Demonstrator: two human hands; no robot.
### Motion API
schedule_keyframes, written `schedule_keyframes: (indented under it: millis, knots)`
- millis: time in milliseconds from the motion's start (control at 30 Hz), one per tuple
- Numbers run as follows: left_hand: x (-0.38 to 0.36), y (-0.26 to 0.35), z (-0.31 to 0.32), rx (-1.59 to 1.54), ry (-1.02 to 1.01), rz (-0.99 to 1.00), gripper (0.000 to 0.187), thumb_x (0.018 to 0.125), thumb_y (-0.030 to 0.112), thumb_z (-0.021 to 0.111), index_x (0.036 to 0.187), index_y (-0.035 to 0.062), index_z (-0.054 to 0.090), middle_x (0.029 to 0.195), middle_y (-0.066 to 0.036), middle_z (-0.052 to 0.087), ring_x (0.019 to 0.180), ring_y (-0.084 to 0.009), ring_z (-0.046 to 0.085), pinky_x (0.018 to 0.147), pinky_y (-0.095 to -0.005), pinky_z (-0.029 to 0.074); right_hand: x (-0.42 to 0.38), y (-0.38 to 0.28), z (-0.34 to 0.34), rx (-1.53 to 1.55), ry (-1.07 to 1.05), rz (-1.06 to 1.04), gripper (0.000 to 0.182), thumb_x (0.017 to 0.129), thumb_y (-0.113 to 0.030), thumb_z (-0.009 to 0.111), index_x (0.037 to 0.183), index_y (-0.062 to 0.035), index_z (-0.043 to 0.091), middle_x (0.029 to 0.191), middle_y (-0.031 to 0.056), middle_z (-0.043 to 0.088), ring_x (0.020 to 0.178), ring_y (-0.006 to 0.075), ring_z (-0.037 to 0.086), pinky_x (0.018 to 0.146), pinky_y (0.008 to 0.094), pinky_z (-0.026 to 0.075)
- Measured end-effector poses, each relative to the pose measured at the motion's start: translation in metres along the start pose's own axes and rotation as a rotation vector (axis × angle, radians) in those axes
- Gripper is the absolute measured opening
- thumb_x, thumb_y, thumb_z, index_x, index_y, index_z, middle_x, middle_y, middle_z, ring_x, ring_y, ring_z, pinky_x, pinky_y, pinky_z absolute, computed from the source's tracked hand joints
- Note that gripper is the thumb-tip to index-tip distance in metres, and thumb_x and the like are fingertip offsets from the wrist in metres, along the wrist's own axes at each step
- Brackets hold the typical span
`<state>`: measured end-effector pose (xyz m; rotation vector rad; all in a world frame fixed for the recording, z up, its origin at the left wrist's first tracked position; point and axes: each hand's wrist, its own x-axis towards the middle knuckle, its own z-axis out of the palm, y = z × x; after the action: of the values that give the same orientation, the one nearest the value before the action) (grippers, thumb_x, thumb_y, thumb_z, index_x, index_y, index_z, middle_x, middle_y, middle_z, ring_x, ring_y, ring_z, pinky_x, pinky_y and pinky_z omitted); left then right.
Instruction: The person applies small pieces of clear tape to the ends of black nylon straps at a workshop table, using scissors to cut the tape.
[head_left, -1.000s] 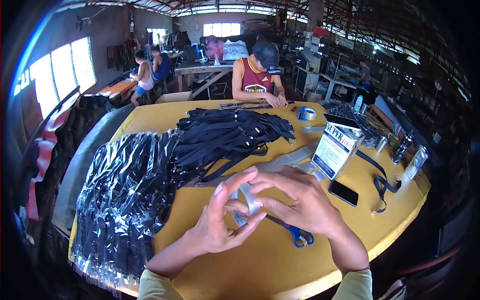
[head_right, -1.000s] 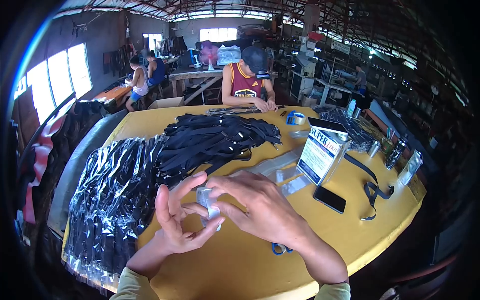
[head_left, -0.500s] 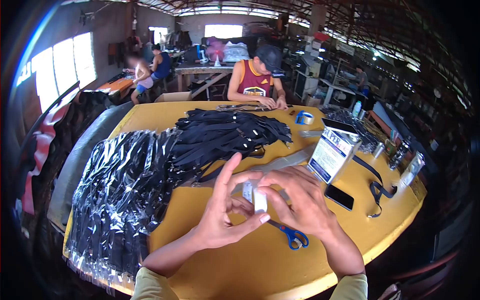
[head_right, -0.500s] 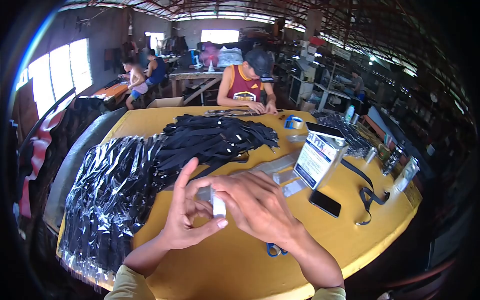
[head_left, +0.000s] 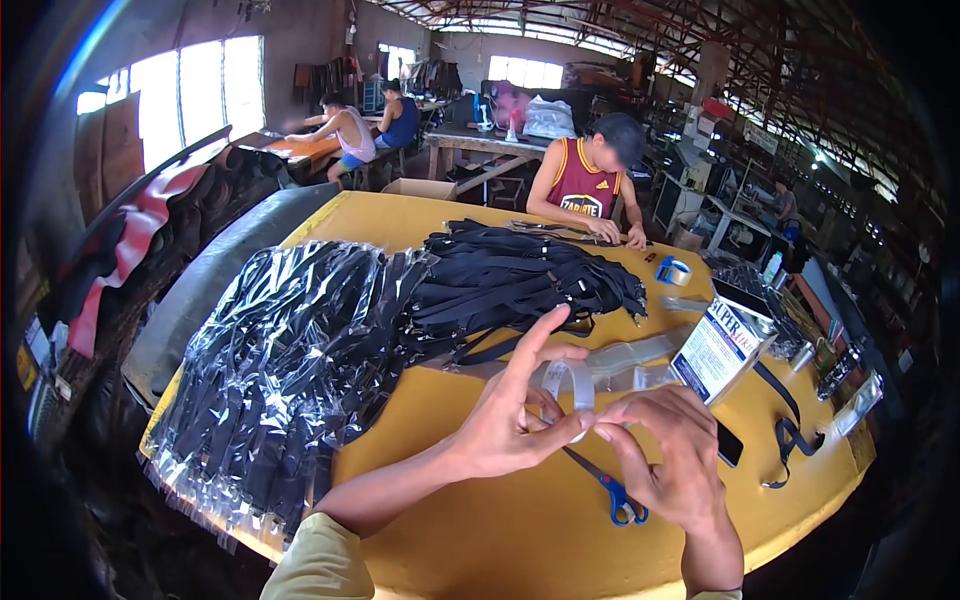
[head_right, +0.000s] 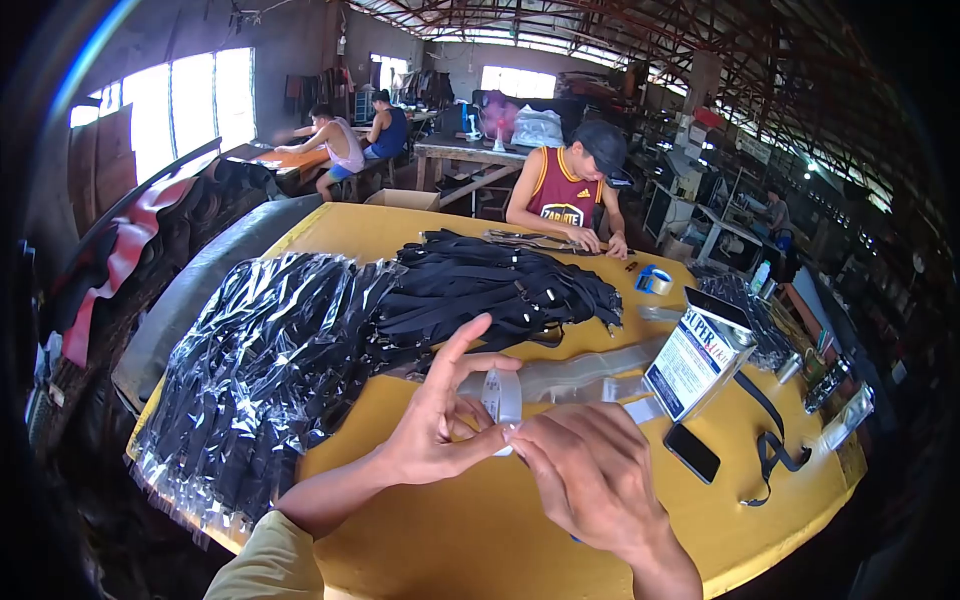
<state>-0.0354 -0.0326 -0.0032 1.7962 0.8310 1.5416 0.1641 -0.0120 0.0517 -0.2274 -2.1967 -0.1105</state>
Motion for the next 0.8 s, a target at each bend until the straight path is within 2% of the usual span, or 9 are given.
schedule_keyframes:
  millis: [167, 367, 433, 500, 567, 600, 667, 800]
  knots:
    - [-0.002, 0.000, 0.005, -0.091, -0.014, -0.074, 0.093, 0.086, -0.009, 0.065, 0.157, 0.0135, 0.010, 0.139, -0.020, 0.046, 0.096, -0.0141, 0.065, 0.065, -0.0197, 0.053, 0.000, -0.002, -0.001, -0.018, -0.017, 0.019, 0.035, 0.077, 0.001, 0.075, 0.107, -0.0034, 0.057, 0.085, 0.0079, 0.069, 0.072, 0.0266, 0.068, 0.065, 0.0380, 0.050]
    - [-0.003, -0.009, 0.009, 0.046, -0.018, 0.062, 0.086, 0.087, -0.010, 0.061, 0.156, 0.0104, 0.014, 0.132, -0.017, 0.055, 0.102, -0.0128, 0.063, 0.064, -0.0194, 0.053, 0.001, -0.004, 0.000, -0.008, -0.019, 0.084, 0.038, 0.076, 0.001, 0.076, 0.109, -0.0045, 0.058, 0.085, 0.0073, 0.070, 0.073, 0.0265, 0.069, 0.067, 0.0373, 0.051]
    - [-0.003, -0.013, 0.014, -0.029, 0.051, 0.103, 0.080, 0.088, -0.003, 0.063, 0.155, 0.0136, 0.023, 0.128, -0.011, 0.060, 0.075, -0.0051, 0.059, 0.057, -0.0187, 0.048, 0.001, -0.001, 0.003, 0.008, -0.017, 0.118, 0.041, 0.076, 0.001, 0.076, 0.111, -0.0049, 0.057, 0.085, 0.0074, 0.071, 0.074, 0.0270, 0.069, 0.067, 0.0371, 0.051]
    - [-0.004, -0.011, 0.016, -0.056, 0.066, 0.047, 0.080, 0.088, -0.004, 0.063, 0.155, 0.0132, 0.022, 0.129, -0.011, 0.059, 0.075, -0.0052, 0.059, 0.058, -0.0188, 0.049, 0.003, 0.001, 0.005, 0.119, 0.023, 0.298, 0.050, 0.076, 0.002, 0.075, 0.120, -0.0054, 0.054, 0.084, 0.0090, 0.072, 0.075, 0.0296, 0.070, 0.069, 0.0374, 0.052]
    - [-0.008, -0.004, 0.020, -0.098, 0.094, -0.050, 0.081, 0.088, -0.006, 0.063, 0.154, 0.0132, 0.021, 0.128, -0.010, 0.060, 0.073, -0.0056, 0.060, 0.058, -0.0193, 0.051, 0.010, 0.004, 0.003, 0.137, -0.004, 0.385, 0.053, 0.077, 0.002, 0.073, 0.124, -0.0054, 0.051, 0.082, 0.0098, 0.072, 0.075, 0.0306, 0.070, 0.068, 0.0383, 0.053]
    - [-0.006, -0.006, 0.020, -0.083, 0.090, -0.019, 0.082, 0.088, -0.007, 0.063, 0.154, 0.0124, 0.019, 0.127, -0.010, 0.060, 0.072, -0.0060, 0.061, 0.055, -0.0187, 0.051, 0.015, 0.008, 0.002, 0.173, -0.026, 0.439, 0.057, 0.077, 0.002, 0.072, 0.128, -0.0055, 0.049, 0.081, 0.0105, 0.073, 0.074, 0.0316, 0.070, 0.068, 0.0391, 0.053]
    - [-0.008, -0.008, 0.022, -0.092, 0.093, 0.013, 0.082, 0.088, -0.008, 0.062, 0.154, 0.0113, 0.017, 0.125, -0.011, 0.060, 0.068, -0.0058, 0.061, 0.052, -0.0175, 0.049, 0.019, 0.013, 0.002, 0.195, -0.058, 0.497, 0.059, 0.078, 0.002, 0.070, 0.131, -0.0059, 0.047, 0.081, 0.0108, 0.073, 0.073, 0.0320, 0.070, 0.067, 0.0401, 0.054]
    - [-0.008, -0.004, 0.022, -0.071, 0.089, -0.054, 0.085, 0.087, -0.009, 0.062, 0.154, 0.0111, 0.014, 0.121, -0.011, 0.060, 0.063, -0.0045, 0.060, 0.046, -0.0163, 0.045, 0.025, 0.017, -0.001, 0.216, -0.187, 0.597, 0.063, 0.078, -0.003, 0.069, 0.136, -0.0062, 0.043, 0.080, 0.0109, 0.073, 0.071, 0.0327, 0.071, 0.065, 0.0421, 0.054]
